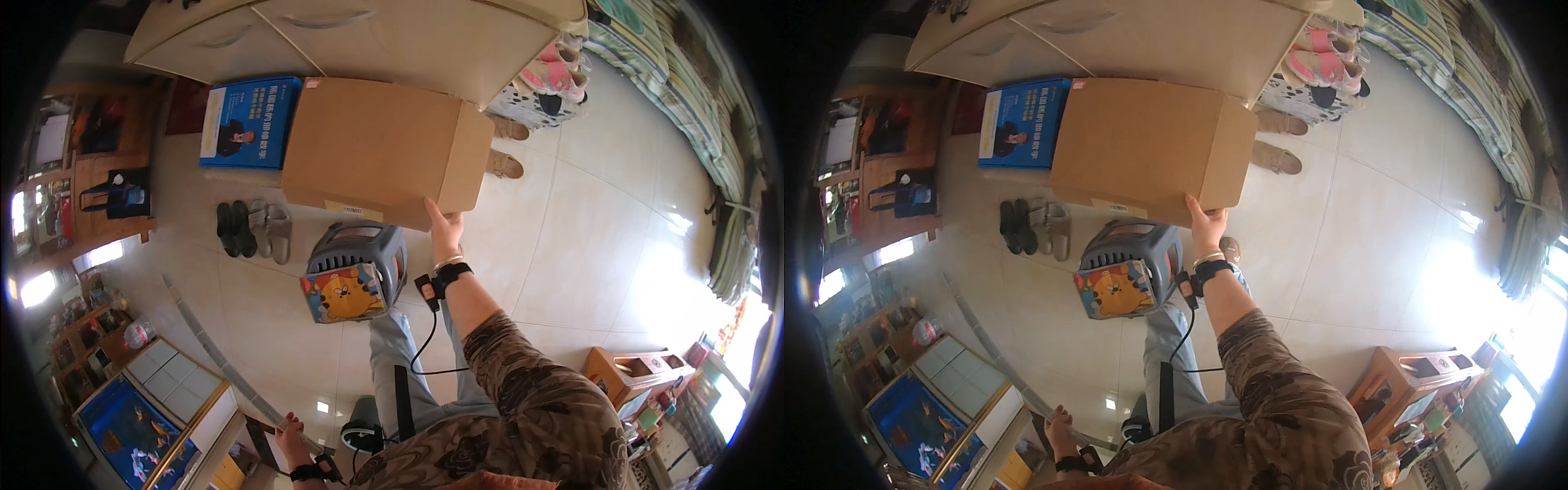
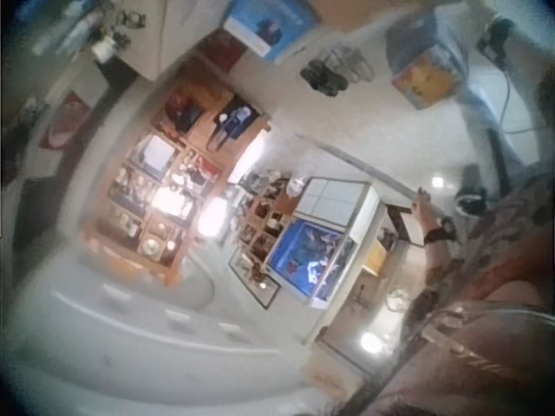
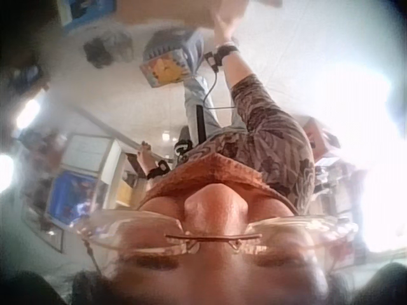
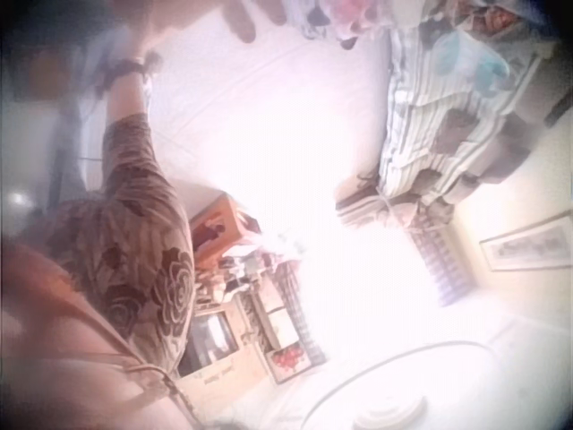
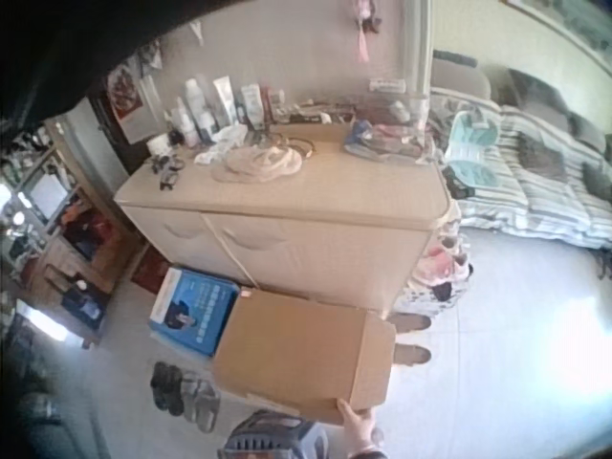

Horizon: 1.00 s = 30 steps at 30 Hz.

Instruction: The person assembles a long cylindrical object by inserting a smaller piece into it, then wipes the object with a cloth. They move around the room, handling a small stool and a cardboard box, and later wipe a cabinet surface. Finally, they handle packaged food items on a table.

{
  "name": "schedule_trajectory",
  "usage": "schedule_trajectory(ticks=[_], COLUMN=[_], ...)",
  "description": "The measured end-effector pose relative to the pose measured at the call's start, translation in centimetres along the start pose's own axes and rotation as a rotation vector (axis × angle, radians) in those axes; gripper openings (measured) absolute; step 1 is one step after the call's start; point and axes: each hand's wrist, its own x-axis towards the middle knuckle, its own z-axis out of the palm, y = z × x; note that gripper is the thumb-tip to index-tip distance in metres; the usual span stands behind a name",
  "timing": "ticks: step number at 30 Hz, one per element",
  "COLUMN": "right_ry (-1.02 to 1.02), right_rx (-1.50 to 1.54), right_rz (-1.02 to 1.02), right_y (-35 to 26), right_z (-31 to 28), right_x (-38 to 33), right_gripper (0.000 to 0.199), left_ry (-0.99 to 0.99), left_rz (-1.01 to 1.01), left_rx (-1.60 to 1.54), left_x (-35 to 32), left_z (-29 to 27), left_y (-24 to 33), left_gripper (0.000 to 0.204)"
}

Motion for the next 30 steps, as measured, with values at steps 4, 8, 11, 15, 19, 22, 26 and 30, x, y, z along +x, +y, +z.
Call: schedule_trajectory(ticks=[4, 8, 11, 15, 19, 22, 26, 30], right_ry=[-0.107, -0.328, -0.4, -0.288, -0.201, -0.225, -0.268, -0.142], right_rx=[0.113, 0.306, 0.33, 0.376, 0.394, 0.39, 0.376, 0.343], right_rz=[0.313, 0.474, 0.418, 0.392, 0.38, 0.444, 0.365, 0.321], right_y=[0.8, 0.6, 1.2, 2.2, -0.6, -5.6, -14.0, -21.0], right_z=[-1.4, -2.5, -2.4, -2.3, -6.7, -14.7, -27.3, -37.1], right_x=[-3.9, -4.0, -2.8, -3.8, -5.8, -6.8, -8.2, -9.3], right_gripper=[0.042, 0.047, 0.041, 0.033, 0.031, 0.03, 0.039, 0.042], left_ry=[0.009, 0.05, 0.039, 0.0, 0.061, 0.047, 0.228, -0.127], left_rz=[0.051, 0.085, 0.096, 0.059, 0.042, 0.065, 0.031, 0.266], left_rx=[-0.003, 0.057, 0.005, 0.04, 0.038, 0.09, 0.086, 1.082], left_x=[-2.0, -2.0, -0.8, 0.2, 0.9, 1.7, 3.0, 2.4], left_z=[-0.9, -2.7, -3.6, -4.8, -6.0, -6.7, -7.2, -8.3], left_y=[0.1, 1.1, 1.0, -0.9, -2.0, -1.2, 1.9, 5.6], left_gripper=[0.027, 0.027, 0.028, 0.025, 0.026, 0.027, 0.026, 0.049])
